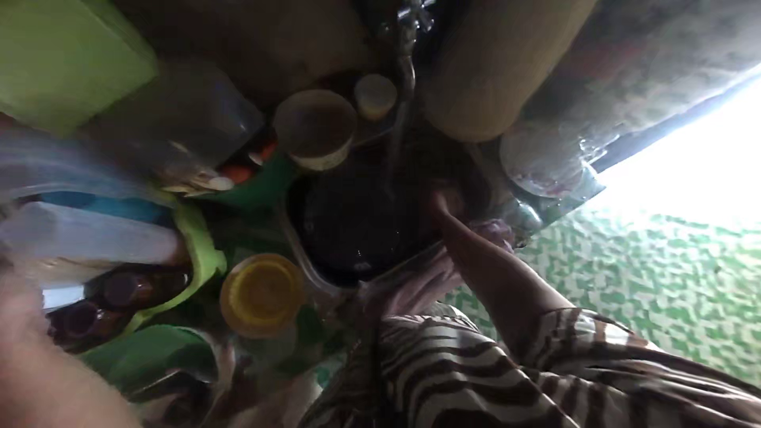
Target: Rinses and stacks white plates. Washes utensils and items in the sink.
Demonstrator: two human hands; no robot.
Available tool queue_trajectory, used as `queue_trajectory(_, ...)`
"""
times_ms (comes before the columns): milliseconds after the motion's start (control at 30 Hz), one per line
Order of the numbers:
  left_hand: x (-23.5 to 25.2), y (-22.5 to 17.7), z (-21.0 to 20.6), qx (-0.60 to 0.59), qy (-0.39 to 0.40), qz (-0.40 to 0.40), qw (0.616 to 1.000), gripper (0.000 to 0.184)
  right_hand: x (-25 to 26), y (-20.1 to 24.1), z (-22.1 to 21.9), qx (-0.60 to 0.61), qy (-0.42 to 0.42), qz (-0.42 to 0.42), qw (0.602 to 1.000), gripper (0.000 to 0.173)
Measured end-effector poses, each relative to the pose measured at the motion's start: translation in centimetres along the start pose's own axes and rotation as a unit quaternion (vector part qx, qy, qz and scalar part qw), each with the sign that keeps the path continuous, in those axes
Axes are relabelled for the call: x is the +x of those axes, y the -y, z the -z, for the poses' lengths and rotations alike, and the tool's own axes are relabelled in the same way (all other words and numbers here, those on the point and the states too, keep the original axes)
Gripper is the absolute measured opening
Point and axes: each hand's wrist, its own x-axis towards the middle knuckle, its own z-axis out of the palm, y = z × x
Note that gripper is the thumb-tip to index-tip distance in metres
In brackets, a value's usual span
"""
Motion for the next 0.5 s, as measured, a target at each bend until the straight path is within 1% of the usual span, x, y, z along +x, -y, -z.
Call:
queue_trajectory(33,-2.3,-2.5,-0.7,0.005,-0.026,0.057,0.998,0.045,0.4,0.2,-0.8,-0.017,-0.002,0.003,1.000,0.048)
queue_trajectory(67,-4.0,-3.5,-1.4,0.015,-0.045,0.085,0.995,0.046,0.5,0.6,-1.5,-0.036,-0.001,-0.003,0.999,0.052)
queue_trajectory(100,-5.3,-2.7,-2.0,0.019,-0.057,0.060,0.996,0.046,0.5,0.9,-2.2,-0.049,0.001,-0.008,0.999,0.056)
queue_trajectory(133,-6.4,-1.0,-2.7,0.017,-0.072,0.011,0.997,0.045,0.7,0.7,-3.0,-0.054,0.003,-0.008,0.999,0.057)
queue_trajectory(167,-7.9,-0.5,-3.9,0.000,-0.088,-0.021,0.996,0.045,1.0,0.2,-3.6,-0.052,0.010,-0.005,0.999,0.057)
queue_trajectory(200,-9.8,-1.1,-5.5,-0.015,-0.099,-0.024,0.995,0.046,1.4,-0.4,-3.8,-0.043,0.027,0.003,0.999,0.057)
queue_trajectory(267,-15.2,-4.5,-9.6,-0.036,-0.104,-0.036,0.993,0.046,2.1,-1.7,-3.3,0.008,0.054,0.038,0.998,0.056)
queue_trajectory(333,-19.2,-6.1,-14.3,-0.032,-0.067,-0.052,0.996,0.047,2.7,-3.0,-1.8,0.063,0.044,0.071,0.995,0.044)
queue_trajectory(400,-21.8,-7.0,-19.3,-0.042,-0.001,-0.046,0.998,0.045,3.3,-3.9,1.6,0.055,0.071,0.102,0.991,0.039)
queue_trajectory(433,-22.7,-7.4,-21.6,-0.051,0.037,-0.036,0.997,0.043,3.7,-4.1,3.4,0.014,0.097,0.117,0.988,0.040)
queue_trajectory(467,-23.2,-7.6,-23.8,-0.053,0.076,-0.024,0.995,0.040,4.3,-4.6,4.5,-0.054,0.126,0.139,0.981,0.041)
queue_trajectory(500,-23.5,-7.8,-25.7,-0.044,0.115,-0.009,0.992,0.038,5.0,-5.4,4.8,-0.137,0.151,0.169,0.964,0.041)
